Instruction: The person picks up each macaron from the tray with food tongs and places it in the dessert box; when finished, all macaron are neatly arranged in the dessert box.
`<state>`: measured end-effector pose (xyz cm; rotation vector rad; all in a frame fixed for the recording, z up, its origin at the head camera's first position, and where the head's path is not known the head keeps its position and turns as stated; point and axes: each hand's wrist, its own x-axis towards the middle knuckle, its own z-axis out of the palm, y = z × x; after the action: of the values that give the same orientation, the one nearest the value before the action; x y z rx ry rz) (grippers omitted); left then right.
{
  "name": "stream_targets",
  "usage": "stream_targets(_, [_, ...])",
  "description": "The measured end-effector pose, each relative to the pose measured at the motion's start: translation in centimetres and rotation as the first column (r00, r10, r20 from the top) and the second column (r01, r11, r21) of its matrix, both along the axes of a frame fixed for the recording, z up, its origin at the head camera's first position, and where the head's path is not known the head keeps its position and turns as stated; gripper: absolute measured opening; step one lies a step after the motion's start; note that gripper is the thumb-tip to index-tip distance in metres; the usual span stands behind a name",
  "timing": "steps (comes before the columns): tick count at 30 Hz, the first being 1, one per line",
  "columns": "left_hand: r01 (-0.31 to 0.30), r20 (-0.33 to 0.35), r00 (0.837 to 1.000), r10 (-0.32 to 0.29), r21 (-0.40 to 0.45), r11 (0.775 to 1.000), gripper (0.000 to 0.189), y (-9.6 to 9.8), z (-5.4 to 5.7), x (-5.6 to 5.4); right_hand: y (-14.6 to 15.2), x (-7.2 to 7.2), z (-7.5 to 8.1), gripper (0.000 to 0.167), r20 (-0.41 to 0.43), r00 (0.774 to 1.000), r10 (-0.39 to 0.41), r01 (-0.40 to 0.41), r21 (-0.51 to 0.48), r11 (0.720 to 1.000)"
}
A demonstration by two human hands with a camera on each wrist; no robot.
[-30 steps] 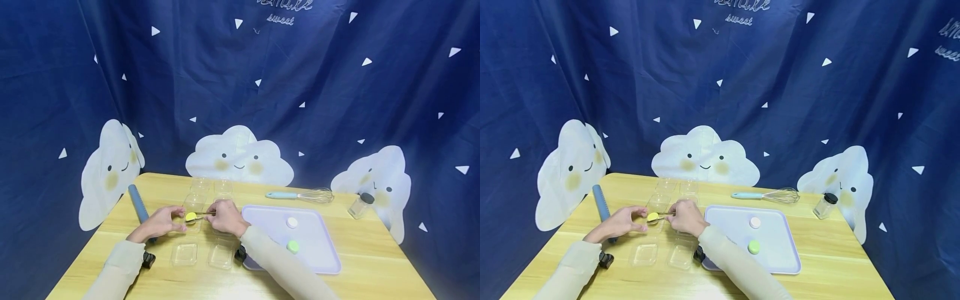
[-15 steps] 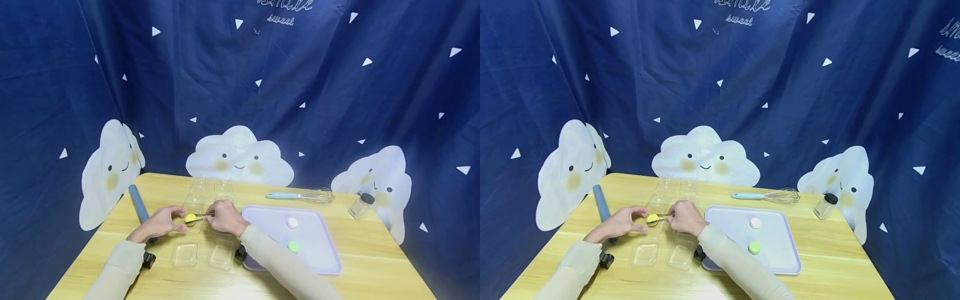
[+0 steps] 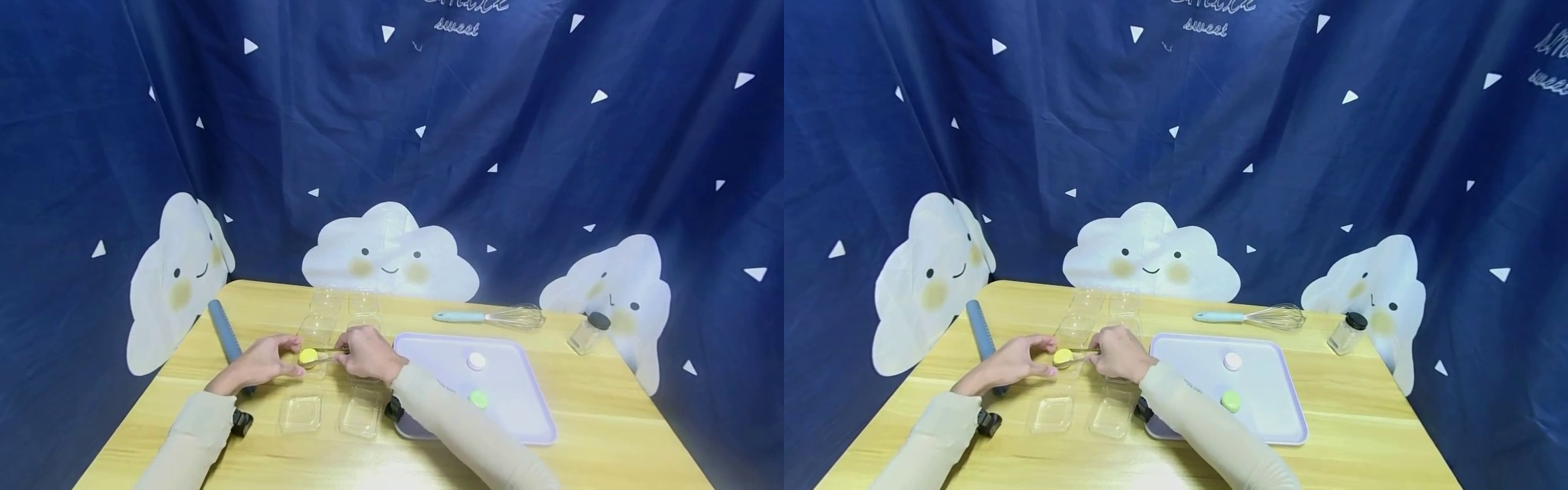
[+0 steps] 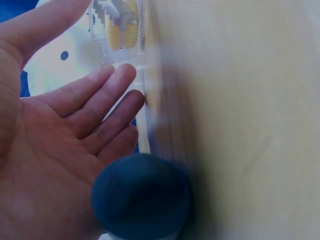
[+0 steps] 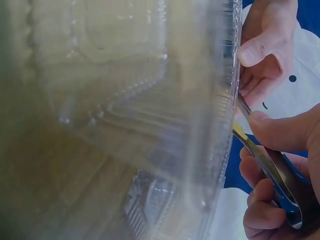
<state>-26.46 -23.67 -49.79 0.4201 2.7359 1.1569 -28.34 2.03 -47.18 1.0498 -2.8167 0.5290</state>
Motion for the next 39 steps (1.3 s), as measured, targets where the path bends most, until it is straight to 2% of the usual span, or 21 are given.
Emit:
stream_targets(7, [0.003,-0.001,1.000,-0.003,-0.005,1.000,0.080,-0.01,0.20,-0.09,0.17,-0.13,0.44,0.021,0.030,1.000,0.005,-0.005,0.021,1.000])
stream_targets(14, [0.015,-0.041,0.999,-0.016,-0.031,0.999,0.079,0.00,0.24,-0.26,0.31,-0.46,0.64,0.021,-0.021,0.999,0.027,-0.026,0.047,0.999])
stream_targets(19, [0.008,-0.052,0.999,-0.010,-0.040,0.999,0.079,-0.07,0.15,-0.34,0.36,-0.68,0.59,0.025,-0.025,0.999,0.031,-0.030,0.051,0.998])
stream_targets(25, [-0.006,-0.033,0.999,0.004,-0.043,0.999,0.081,-0.13,0.15,-0.29,0.35,-0.72,0.63,0.027,-0.024,0.999,0.034,-0.033,0.056,0.998])
stream_targets(33, [-0.005,-0.024,1.000,0.003,-0.058,0.998,0.084,-0.29,0.14,-0.20,0.58,-0.69,0.86,0.024,-0.051,0.998,0.045,-0.044,0.015,0.999])
stream_targets(39, [-0.009,-0.024,1.000,0.008,-0.051,0.999,0.085,-0.47,0.32,-0.07,0.93,-0.80,0.83,0.022,0.011,0.999,0.031,-0.030,-0.041,0.999])
